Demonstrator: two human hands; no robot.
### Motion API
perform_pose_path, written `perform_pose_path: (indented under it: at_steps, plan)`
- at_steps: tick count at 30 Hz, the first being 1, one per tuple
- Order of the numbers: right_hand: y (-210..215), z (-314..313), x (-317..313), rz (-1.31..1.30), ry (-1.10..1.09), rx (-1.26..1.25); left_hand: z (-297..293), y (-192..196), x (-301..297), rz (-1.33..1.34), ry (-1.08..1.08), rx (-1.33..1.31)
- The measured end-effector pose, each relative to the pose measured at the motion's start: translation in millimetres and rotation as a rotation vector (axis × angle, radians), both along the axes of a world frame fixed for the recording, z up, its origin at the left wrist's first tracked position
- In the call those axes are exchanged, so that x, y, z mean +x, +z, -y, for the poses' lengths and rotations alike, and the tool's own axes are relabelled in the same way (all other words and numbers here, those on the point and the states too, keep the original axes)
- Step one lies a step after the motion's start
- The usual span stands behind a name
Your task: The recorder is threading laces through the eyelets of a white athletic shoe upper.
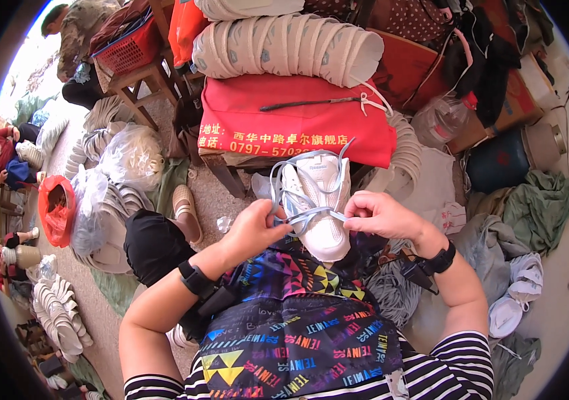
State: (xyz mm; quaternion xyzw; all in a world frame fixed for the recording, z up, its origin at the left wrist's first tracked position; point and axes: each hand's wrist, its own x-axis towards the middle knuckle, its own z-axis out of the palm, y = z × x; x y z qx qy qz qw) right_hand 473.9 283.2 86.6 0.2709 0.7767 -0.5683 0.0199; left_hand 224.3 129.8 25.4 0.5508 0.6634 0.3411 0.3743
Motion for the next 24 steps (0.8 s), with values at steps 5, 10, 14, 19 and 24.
perform_pose_path:
  at_steps: [5,10,14,19,24]
  plan:
    - [-0.1,-3.0,6.3,0.067,-0.07,-0.243,5.5,-10.6,10.7,-0.061,-0.022,0.109]
    - [-15.3,-16.5,17.6,-0.036,-0.131,-0.329,4.5,-2.6,6.7,0.992,0.138,-0.382]
    - [-25.5,-21.3,24.6,-0.128,-0.147,-0.394,9.9,-22.9,3.0,1.746,-0.026,-0.359]
    - [-23.5,-26.5,33.8,-0.052,-0.038,-0.323,2.8,-20.2,3.0,1.784,0.024,-0.48]
    - [6.2,-14.6,28.6,-0.093,-0.251,-0.311,-5.9,-20.0,-21.8,1.58,0.184,-0.535]
